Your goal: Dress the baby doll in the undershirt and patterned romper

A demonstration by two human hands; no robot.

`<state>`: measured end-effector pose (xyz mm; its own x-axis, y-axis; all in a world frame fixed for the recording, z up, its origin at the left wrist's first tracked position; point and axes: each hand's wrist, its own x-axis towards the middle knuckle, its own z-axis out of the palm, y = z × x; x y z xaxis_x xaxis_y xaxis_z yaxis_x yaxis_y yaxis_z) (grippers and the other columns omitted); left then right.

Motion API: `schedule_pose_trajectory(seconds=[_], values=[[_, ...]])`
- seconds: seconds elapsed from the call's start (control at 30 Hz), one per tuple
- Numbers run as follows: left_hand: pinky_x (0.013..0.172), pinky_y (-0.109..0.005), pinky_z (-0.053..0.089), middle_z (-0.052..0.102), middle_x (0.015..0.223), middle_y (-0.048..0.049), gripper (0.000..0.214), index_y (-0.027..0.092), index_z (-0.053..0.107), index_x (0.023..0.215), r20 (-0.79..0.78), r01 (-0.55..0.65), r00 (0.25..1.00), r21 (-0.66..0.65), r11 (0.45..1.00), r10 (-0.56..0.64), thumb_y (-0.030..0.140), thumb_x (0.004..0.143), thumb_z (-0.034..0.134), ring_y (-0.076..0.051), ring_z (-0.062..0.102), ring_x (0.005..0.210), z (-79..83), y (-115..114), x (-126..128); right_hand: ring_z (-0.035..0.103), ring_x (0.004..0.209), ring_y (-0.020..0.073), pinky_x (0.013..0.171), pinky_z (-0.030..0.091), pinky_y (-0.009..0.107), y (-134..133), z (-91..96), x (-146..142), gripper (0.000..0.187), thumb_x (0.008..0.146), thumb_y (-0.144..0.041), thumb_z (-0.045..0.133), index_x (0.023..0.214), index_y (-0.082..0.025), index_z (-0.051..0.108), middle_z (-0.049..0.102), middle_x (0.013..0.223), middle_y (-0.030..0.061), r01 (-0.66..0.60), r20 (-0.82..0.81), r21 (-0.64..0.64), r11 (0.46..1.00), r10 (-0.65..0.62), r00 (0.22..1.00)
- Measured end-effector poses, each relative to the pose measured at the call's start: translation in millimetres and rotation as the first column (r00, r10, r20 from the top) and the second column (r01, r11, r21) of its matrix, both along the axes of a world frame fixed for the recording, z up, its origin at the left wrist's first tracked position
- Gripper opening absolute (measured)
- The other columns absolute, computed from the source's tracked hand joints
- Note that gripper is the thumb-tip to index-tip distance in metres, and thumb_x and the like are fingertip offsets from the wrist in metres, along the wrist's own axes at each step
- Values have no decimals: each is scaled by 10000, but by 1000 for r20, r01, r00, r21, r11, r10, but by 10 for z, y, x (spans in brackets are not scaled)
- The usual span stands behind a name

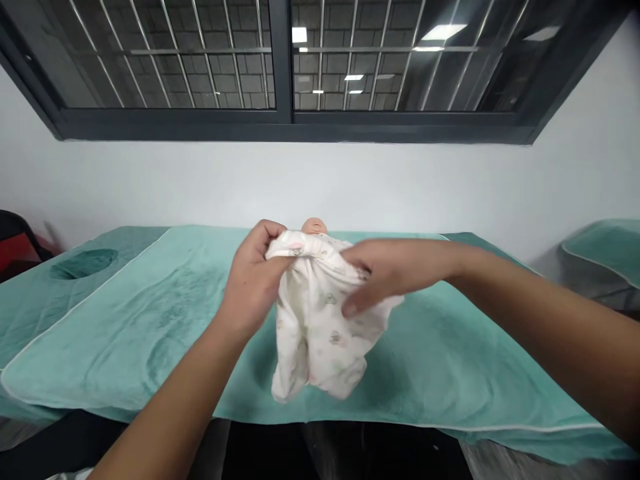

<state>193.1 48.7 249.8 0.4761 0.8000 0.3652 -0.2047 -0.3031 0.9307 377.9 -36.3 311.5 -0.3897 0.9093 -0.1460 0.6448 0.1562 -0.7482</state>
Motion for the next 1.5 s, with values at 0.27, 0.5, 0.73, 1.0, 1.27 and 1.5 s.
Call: schedule_pose_trajectory(seconds=[0.27,0.5,0.73,1.0,1.27,1.5], values=[[647,-255,487,680,834,-29,271,173,686,962,-185,518,809,-225,825,-558,359,773,738,-163,629,722,-127,-27,-66,614,724,122,651,465,226,56,-260,144,152,800,-313,720,860,-174,710,659,809,-6,294,-426,95,951,-228,875],[706,-289,510,725,844,-37,226,162,714,933,41,243,969,-346,906,-244,298,752,720,-208,675,774,-242,-110,13,663,755,135,658,513,235,29,-614,31,226,801,-320,732,960,-161,713,716,895,22,136,-597,-119,984,-180,782],[701,-330,555,743,889,-82,398,131,690,1097,275,387,921,-553,737,-277,267,723,703,-246,709,778,-310,-120,76,705,819,172,743,568,296,-62,-761,20,288,880,-398,666,988,-138,724,745,909,66,-37,-603,-223,974,-108,791],[831,-393,555,738,1063,-129,504,167,692,1171,-9,582,740,-492,648,-672,270,697,830,-303,702,966,-410,-126,-141,699,811,174,714,560,282,-106,-989,-119,481,926,-568,543,1104,-145,686,736,947,95,208,-835,-164,964,-248,491],[773,-357,550,738,1018,-131,504,141,657,1223,283,456,890,-543,705,-357,391,791,729,-272,708,876,-596,-205,34,690,848,193,808,550,340,-184,-975,-67,385,784,-438,765,1027,-144,717,730,914,63,-43,-607,-242,969,-117,786],[799,-295,508,731,929,-45,371,178,743,981,-13,593,698,-551,587,-716,234,633,859,-221,669,898,-824,-222,-56,711,895,246,814,560,359,-528,-1529,-134,610,773,-660,676,1129,-165,697,746,942,109,291,-802,-379,879,-468,370]])
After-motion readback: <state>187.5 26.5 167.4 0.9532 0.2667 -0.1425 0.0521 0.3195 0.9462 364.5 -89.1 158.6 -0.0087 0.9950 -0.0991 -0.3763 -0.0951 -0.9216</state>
